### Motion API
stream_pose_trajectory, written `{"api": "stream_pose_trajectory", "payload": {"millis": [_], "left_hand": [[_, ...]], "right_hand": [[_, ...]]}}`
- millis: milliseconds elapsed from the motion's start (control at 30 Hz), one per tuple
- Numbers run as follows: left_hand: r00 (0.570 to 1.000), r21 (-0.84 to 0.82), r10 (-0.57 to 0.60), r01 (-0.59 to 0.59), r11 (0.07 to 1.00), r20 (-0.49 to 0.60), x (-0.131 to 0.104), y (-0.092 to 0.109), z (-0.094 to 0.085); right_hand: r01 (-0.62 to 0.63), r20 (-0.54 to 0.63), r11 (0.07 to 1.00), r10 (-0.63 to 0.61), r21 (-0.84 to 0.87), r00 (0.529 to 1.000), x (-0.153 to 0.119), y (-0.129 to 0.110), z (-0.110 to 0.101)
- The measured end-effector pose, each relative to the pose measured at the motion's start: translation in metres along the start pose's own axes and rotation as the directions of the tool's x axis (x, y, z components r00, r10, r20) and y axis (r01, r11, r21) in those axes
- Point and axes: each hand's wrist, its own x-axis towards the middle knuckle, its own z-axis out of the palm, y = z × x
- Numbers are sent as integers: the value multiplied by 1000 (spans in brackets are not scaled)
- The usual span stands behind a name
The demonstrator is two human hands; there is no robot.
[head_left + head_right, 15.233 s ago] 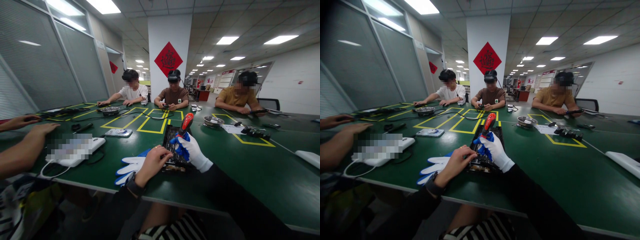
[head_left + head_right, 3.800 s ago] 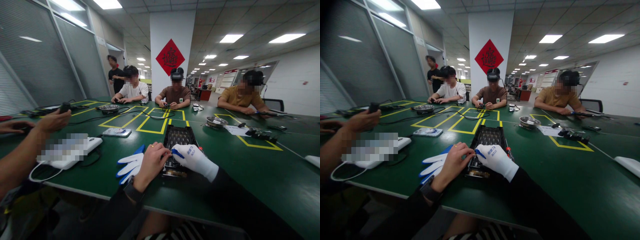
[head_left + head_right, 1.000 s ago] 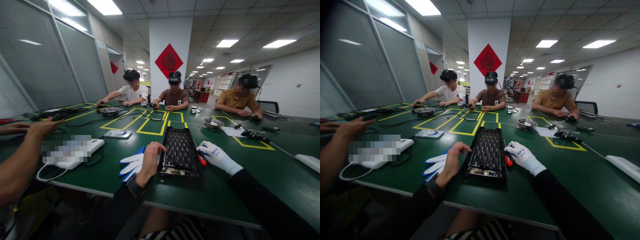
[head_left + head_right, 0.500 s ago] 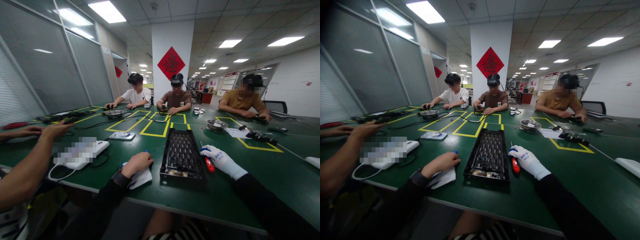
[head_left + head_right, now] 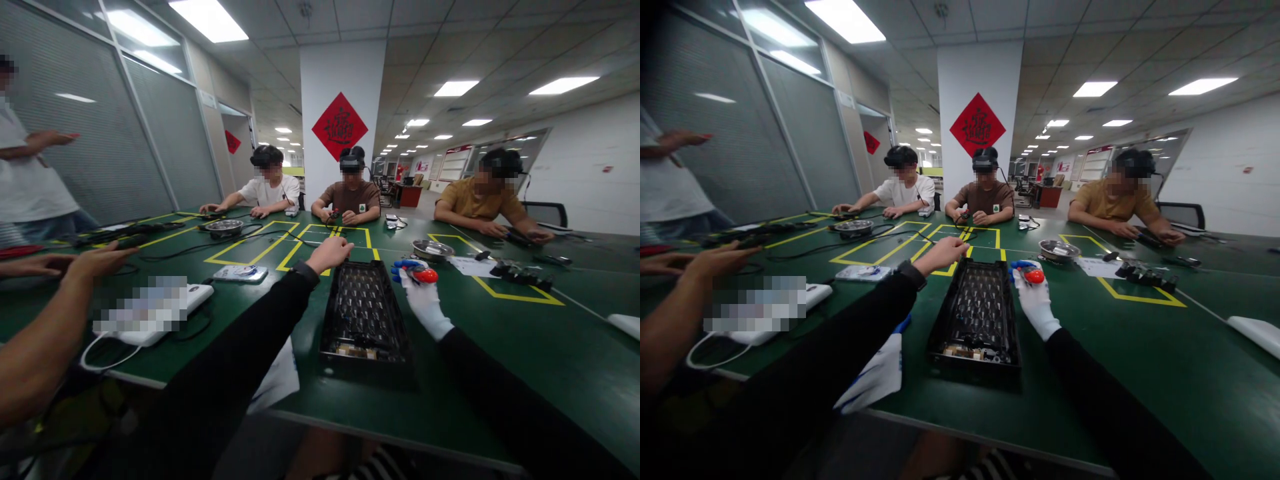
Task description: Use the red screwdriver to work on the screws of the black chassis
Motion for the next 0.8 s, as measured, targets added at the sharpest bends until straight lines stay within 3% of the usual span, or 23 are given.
{"api": "stream_pose_trajectory", "payload": {"millis": [33, 100, 200, 300, 400, 533, 800], "left_hand": [[999, 9, -12, 12, 1000, -40, 5, 2, 11], [997, 17, -45, 46, 999, -69, 4, -2, 33], [967, 91, -219, 232, 968, -128, -12, -18, 59], [949, 214, -302, 314, 925, -92, -25, -32, 71], [952, 297, -303, 300, 907, -35, -28, -37, 75], [962, 325, -270, 264, 908, -25, -28, -39, 79], [960, 330, -280, 267, 905, -11, -11, -48, 90]], "right_hand": [[-1, -155, 990, 23, 139, 988, 3, -2, 8], [9, -247, 943, 78, 333, 966, 6, -7, 21], [-29, -238, 866, 169, 499, 957, 5, -15, 31], [-121, -228, 798, 308, 590, 924, 0, -21, 35], [-231, -160, 734, 420, 639, 893, -5, -24, 38], [-320, -18, 682, 439, 657, 898, -4, -28, 40], [-260, -8, 786, 319, 560, 948, -2, -35, 46]]}}
